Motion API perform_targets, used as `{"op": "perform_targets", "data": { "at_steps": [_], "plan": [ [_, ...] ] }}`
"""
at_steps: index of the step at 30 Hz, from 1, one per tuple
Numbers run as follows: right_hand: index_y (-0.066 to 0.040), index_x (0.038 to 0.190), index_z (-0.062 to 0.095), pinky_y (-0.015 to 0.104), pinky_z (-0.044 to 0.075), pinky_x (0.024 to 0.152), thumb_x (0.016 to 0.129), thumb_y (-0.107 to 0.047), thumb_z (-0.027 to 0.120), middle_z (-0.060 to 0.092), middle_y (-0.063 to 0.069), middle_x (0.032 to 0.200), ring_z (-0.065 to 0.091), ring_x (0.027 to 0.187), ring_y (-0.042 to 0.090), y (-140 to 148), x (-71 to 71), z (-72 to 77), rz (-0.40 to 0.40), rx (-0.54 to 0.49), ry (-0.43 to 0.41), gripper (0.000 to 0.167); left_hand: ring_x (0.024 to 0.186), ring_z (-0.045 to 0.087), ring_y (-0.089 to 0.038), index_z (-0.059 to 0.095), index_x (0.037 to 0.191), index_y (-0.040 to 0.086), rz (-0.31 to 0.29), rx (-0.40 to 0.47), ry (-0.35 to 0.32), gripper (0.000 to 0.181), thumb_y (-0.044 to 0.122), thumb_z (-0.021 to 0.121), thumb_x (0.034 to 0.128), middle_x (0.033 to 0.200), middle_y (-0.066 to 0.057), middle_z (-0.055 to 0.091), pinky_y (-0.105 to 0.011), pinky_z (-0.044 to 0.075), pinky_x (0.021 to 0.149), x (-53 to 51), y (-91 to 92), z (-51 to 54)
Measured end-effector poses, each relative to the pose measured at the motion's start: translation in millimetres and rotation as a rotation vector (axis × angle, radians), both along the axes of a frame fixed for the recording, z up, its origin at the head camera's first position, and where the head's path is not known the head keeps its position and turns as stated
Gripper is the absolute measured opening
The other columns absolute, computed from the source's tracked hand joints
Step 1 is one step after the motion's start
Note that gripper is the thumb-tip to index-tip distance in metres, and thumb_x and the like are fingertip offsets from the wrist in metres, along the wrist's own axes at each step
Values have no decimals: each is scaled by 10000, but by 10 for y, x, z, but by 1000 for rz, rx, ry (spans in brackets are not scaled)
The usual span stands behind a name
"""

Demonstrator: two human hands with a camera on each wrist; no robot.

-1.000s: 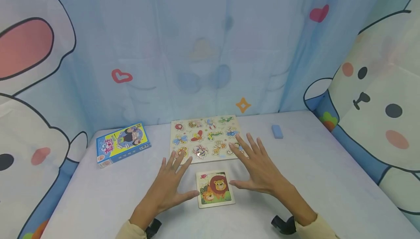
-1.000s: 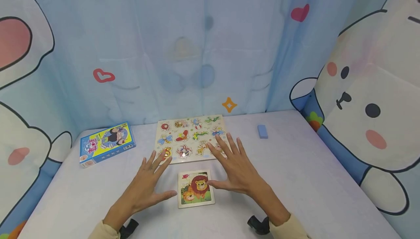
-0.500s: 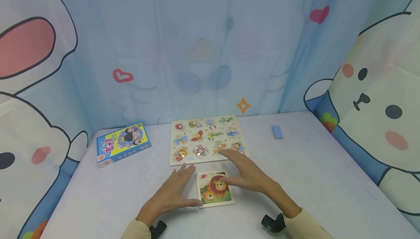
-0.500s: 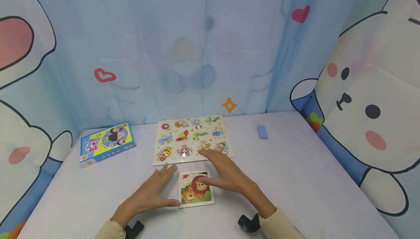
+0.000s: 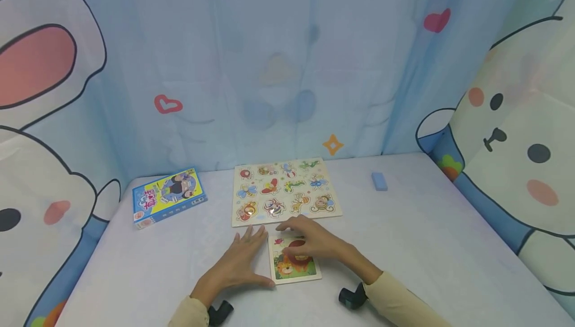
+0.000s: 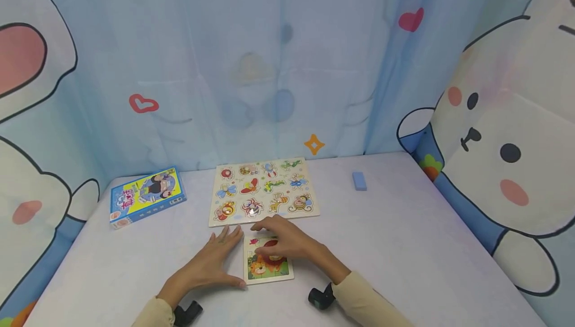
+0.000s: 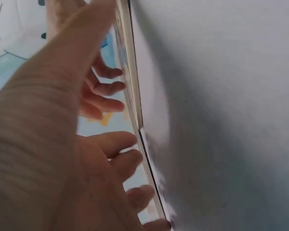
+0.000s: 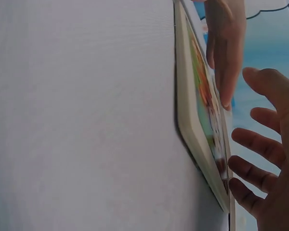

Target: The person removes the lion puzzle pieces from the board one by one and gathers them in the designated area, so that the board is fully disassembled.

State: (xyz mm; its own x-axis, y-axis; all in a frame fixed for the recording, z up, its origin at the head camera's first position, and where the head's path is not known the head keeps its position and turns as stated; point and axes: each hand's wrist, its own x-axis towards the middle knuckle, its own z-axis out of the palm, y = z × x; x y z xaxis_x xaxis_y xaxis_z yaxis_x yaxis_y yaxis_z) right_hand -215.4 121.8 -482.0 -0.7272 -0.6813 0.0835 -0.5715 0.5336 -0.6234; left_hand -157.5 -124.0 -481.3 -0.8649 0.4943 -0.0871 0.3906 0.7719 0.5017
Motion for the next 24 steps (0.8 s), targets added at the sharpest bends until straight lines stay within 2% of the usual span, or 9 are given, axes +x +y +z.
{"op": "perform_targets", "data": {
  "at_steps": [4,12,24],
  "plan": [
    [-258,1220,627,302,434,870,834,-490,699,586,-141,1204,488,1031,75,-65,-32,-44,35,27,41,456,1463,61,-361,289,1514,119,-9,-43,18,1185,741,722,603,1593,-77,184,-613,97,1141,-13,0,-47],
    [-280,1089,684,336,433,909,859,-402,676,559,-144,1143,477,1053,82,-144,-52,-61,49,89,107,260,1460,42,-377,310,1507,133,-11,-52,12,1160,751,709,610,1597,-78,160,-626,72,1134,-16,-4,-66],
    [-281,1060,716,314,443,869,898,-329,617,577,-118,1120,482,1024,81,-180,-35,-47,60,153,176,196,1466,16,-358,307,1511,152,-2,-71,-9,1151,771,687,617,1603,-63,147,-603,49,1148,-16,1,-70]
  ]
}}
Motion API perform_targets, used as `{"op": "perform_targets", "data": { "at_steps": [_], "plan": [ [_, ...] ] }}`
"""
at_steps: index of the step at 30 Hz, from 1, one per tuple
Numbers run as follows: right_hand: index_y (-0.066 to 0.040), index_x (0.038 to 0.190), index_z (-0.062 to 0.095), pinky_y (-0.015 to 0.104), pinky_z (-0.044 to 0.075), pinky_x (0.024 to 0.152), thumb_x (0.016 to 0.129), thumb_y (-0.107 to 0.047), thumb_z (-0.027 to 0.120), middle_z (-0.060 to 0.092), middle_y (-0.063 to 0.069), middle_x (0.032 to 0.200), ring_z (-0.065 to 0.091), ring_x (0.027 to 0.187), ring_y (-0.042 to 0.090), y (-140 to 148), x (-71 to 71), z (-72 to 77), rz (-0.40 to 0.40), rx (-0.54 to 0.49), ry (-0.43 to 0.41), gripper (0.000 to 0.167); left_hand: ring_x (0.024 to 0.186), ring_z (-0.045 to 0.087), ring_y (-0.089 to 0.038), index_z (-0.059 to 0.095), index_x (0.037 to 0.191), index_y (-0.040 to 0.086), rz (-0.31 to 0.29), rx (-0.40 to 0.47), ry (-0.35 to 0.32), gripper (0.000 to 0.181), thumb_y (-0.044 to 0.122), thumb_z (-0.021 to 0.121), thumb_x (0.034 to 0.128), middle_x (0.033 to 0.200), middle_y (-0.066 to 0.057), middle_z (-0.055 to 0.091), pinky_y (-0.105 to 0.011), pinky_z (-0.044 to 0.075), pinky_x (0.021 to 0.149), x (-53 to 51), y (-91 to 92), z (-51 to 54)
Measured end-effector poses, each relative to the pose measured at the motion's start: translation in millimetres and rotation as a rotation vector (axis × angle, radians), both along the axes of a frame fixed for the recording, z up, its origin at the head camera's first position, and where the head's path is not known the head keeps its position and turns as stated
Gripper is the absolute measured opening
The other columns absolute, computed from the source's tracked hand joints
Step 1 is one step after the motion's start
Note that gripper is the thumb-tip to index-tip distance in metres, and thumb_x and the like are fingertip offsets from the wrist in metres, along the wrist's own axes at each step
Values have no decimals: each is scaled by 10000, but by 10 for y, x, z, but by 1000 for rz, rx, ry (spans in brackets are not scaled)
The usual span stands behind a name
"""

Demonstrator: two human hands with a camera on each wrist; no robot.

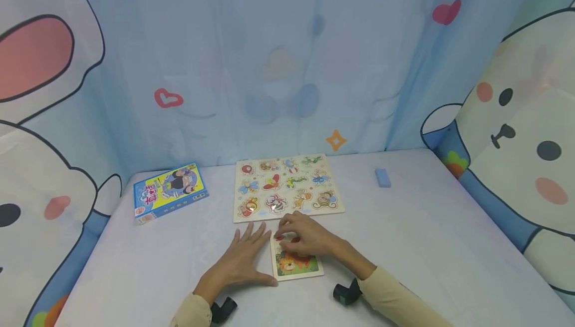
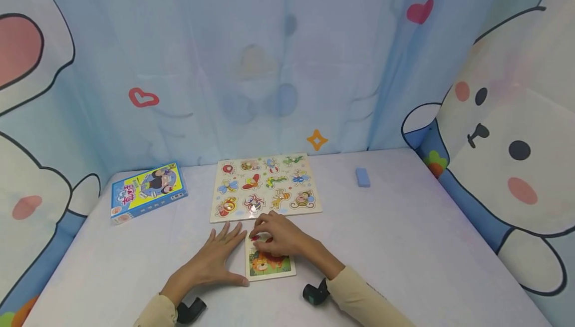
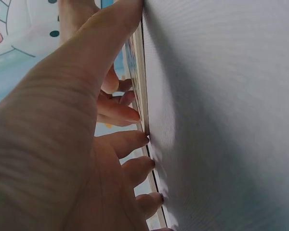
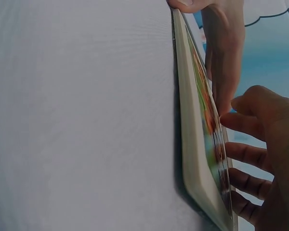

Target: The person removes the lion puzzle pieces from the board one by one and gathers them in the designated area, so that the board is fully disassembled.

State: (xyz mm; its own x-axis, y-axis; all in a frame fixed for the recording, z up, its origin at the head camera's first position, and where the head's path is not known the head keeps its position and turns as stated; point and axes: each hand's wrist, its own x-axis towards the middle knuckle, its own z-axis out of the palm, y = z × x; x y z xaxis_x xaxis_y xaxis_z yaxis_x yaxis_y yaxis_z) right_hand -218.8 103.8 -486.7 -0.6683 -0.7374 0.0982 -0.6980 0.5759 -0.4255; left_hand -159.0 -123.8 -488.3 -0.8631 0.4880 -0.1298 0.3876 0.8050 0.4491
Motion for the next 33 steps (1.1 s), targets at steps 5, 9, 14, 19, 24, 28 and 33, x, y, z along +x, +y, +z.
{"op": "perform_targets", "data": {
  "at_steps": [5,9,14,19,24,28,33],
  "plan": [
    [-274,1047,721,311,452,873,919,-261,583,583,-101,1110,491,1015,85,-6,0,13,11,6,23,188,1465,16,-364,312,1509,151,-2,-6,-5,1142,761,693,621,1603,-64,146,-610,46,1145,-3,7,14],
    [-272,1055,718,307,452,869,928,-232,566,582,-93,1118,491,1014,85,-7,-8,-1,5,9,33,202,1466,17,-362,312,1509,152,-1,-6,-12,1139,748,705,622,1603,-61,149,-610,48,1144,-5,7,24],
    [-258,1065,708,305,441,860,925,-173,535,572,-91,1122,482,1005,83,-17,-5,-21,-6,-2,36,238,1467,17,-357,313,1509,156,2,-5,-21,1137,737,717,619,1603,-58,149,-607,47,1145,-7,7,30],
    [-231,1069,703,343,447,918,922,-130,507,578,-70,1148,492,1064,111,-45,9,-14,-17,-14,18,266,1467,12,-356,309,1511,162,2,-4,-27,1141,738,719,615,1604,-56,146,-605,40,1146,-7,4,35],
    [-265,1042,672,355,446,932,940,-120,501,555,-72,1144,484,1067,115,-86,-3,-43,-41,0,24,246,1466,8,-359,300,1514,170,5,3,-32,1143,737,721,615,1604,-57,143,-606,34,1145,-12,-2,41],
    [-286,1020,639,345,442,906,952,-138,520,526,-72,1139,462,1030,102,-114,-12,-74,-61,-7,5,202,1465,2,-361,284,1520,189,0,8,-35,1136,739,713,623,1604,-60,137,-610,25,1143,-15,-2,34],
    [-277,991,619,319,428,859,927,-92,523,509,-77,1114,430,963,96,-131,-6,-81,-74,-30,-23,218,1466,-3,-359,284,1520,197,-5,-2,-36,1135,748,704,622,1605,-57,135,-612,25,1142,-13,-4,23]
  ]
}}
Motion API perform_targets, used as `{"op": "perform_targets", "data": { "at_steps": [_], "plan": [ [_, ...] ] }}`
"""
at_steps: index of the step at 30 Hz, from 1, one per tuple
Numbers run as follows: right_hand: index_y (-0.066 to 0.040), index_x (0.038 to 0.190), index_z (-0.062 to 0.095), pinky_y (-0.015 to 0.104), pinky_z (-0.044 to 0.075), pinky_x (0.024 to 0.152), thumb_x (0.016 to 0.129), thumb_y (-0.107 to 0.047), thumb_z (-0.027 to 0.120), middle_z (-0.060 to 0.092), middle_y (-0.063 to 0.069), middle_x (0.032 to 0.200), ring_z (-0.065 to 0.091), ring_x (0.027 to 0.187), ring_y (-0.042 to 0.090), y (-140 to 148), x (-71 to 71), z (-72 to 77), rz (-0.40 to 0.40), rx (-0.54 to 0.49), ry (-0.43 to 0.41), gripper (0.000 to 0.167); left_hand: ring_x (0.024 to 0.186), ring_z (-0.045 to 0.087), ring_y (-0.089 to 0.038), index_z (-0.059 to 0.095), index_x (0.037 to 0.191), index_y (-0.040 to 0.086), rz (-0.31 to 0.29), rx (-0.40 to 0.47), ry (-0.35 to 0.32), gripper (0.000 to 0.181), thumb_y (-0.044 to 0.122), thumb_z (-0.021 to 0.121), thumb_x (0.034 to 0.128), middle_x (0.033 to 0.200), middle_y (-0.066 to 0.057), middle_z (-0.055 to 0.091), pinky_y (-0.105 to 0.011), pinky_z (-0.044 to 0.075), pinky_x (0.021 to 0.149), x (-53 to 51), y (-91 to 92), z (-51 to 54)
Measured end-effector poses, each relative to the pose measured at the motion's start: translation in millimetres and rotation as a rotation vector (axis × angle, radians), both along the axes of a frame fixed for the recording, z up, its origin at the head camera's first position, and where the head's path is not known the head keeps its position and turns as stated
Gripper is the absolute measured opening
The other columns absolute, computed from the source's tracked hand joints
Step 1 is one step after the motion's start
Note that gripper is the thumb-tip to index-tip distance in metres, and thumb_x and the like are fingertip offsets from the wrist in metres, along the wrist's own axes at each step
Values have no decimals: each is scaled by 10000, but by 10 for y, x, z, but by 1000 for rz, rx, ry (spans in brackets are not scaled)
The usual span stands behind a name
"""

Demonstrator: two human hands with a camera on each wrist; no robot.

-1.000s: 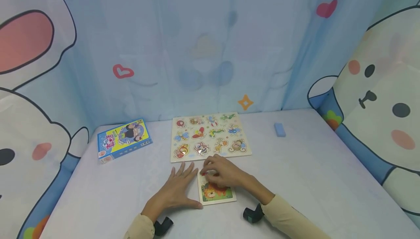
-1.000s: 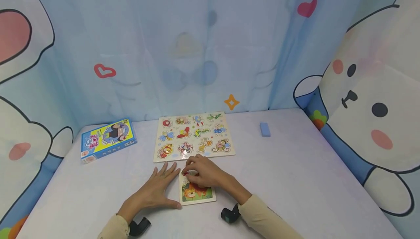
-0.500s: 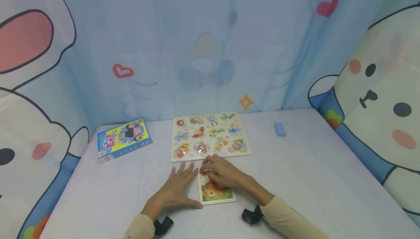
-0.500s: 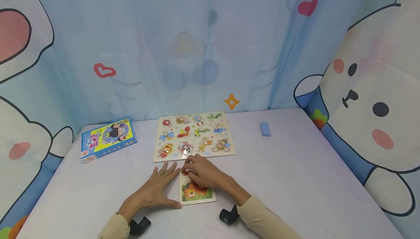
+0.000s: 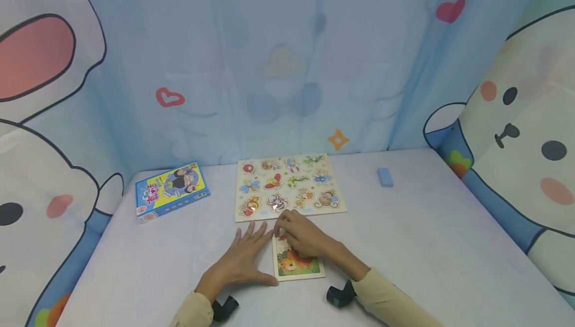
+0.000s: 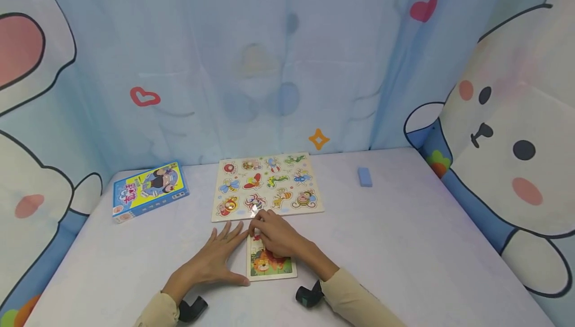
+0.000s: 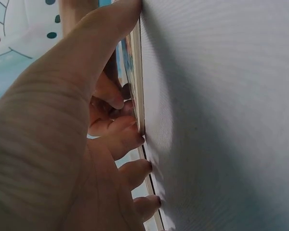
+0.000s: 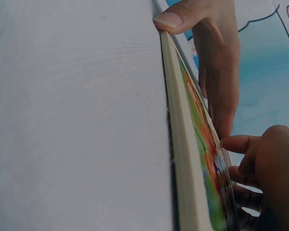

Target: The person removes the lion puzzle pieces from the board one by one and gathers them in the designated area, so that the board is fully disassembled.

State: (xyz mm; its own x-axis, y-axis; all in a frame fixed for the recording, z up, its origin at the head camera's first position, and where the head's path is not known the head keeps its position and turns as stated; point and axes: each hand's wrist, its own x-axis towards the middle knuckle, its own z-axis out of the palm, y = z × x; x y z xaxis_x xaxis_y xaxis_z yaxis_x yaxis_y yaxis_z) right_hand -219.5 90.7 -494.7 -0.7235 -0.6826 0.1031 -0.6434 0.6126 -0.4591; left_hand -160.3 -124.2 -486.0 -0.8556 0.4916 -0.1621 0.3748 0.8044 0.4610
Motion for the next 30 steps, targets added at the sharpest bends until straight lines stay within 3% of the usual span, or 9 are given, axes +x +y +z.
{"op": "perform_targets", "data": {
  "at_steps": [5,11,16,22,30],
  "plan": [
    [-274,982,604,315,427,852,936,-94,505,501,-85,1096,422,956,93,0,3,-10,-6,1,-8,211,1467,-3,-353,295,1517,190,5,-7,0,1132,742,711,621,1606,-50,133,-604,27,1146,5,5,5],
    [-251,1043,627,351,441,930,929,-76,490,536,-79,1133,458,1039,97,26,-5,-25,-9,-32,-21,250,1466,-3,-357,281,1522,197,5,-7,3,1132,742,708,625,1606,-52,130,-605,28,1145,7,12,7],
    [-249,970,654,336,457,914,947,-90,466,567,-93,1121,485,1042,86,78,0,-31,-17,-36,-5,247,1467,-3,-353,299,1515,178,-3,-1,3,1126,743,705,629,1607,-50,126,-608,27,1144,1,12,-12],
    [-213,985,714,395,439,992,955,-128,494,598,-66,1178,501,1144,130,132,41,11,-17,-60,-24,238,1467,-11,-350,292,1517,174,-5,-12,-2,1133,748,700,629,1610,-48,115,-603,18,1146,-5,10,-6],
    [-223,1061,741,350,456,927,943,-138,528,620,-61,1189,489,1083,113,121,58,46,29,-18,11,258,1468,-6,-349,301,1514,167,0,-12,-3,1126,741,704,633,1608,-52,121,-602,19,1147,14,13,20]
  ]
}}
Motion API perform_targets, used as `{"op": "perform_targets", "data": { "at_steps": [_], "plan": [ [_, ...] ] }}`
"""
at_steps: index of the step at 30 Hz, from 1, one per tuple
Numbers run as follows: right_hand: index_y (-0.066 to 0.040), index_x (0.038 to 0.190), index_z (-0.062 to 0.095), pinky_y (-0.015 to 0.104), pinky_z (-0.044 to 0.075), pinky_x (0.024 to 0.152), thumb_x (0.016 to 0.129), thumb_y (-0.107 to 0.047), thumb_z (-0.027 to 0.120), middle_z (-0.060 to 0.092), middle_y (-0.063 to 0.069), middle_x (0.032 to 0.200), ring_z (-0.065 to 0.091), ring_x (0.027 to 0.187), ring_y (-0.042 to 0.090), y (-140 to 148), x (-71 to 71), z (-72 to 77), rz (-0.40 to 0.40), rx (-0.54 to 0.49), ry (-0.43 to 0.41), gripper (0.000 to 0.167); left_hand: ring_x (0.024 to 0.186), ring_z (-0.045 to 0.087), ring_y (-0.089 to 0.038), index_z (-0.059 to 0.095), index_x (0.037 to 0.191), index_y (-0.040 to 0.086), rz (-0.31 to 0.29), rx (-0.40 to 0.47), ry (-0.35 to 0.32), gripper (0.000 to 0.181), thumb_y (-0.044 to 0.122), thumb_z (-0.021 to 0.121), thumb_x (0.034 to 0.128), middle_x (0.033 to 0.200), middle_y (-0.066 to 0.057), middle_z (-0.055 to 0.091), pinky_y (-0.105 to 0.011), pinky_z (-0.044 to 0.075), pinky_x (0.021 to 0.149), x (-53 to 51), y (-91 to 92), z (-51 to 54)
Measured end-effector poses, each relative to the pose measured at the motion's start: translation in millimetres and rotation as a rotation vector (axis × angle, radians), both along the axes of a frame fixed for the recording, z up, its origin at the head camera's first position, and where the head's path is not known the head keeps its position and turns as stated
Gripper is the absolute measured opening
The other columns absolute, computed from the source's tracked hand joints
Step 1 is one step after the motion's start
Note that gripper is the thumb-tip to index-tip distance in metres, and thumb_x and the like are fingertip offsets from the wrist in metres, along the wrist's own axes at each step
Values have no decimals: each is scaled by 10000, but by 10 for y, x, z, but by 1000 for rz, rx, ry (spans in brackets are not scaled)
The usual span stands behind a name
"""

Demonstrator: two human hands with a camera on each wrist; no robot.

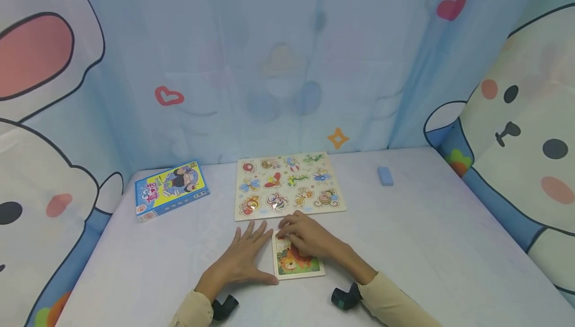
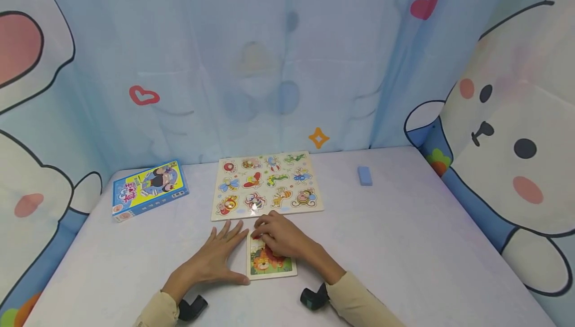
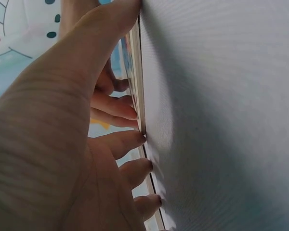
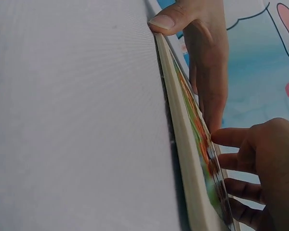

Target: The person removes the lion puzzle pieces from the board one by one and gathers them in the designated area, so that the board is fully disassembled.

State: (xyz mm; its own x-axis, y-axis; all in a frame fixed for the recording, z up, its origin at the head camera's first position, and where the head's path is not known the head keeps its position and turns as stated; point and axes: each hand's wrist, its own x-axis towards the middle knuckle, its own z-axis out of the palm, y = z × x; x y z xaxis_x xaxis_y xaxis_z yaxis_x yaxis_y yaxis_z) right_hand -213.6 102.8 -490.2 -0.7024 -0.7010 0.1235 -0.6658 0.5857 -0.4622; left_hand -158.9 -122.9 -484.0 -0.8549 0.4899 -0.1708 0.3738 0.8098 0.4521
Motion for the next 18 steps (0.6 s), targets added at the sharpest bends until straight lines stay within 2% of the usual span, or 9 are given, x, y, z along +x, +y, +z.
{"op": "perform_targets", "data": {
  "at_steps": [10,13,18],
  "plan": [
    [-265,1049,711,336,473,911,965,-177,536,586,-51,1187,494,1073,122,-45,-40,-8,47,49,116,213,1467,-9,-352,295,1516,174,1,-2,-5,1127,738,708,632,1609,-50,119,-606,15,1145,-14,-15,16],
    [-269,1035,690,345,469,931,976,-195,532,569,-50,1200,493,1095,127,-79,-64,-32,45,41,124,184,1467,-12,-353,282,1521,194,2,1,-9,1125,739,706,633,1609,-47,119,-607,15,1144,-15,-15,9],
    [-263,981,665,362,455,951,972,-175,528,556,-48,1196,484,1106,136,-130,-85,-83,28,7,84,163,1463,-7,-368,271,1525,202,-4,11,-6,1119,740,698,641,1608,-58,121,-621,20,1138,-4,-3,5]
  ]
}}
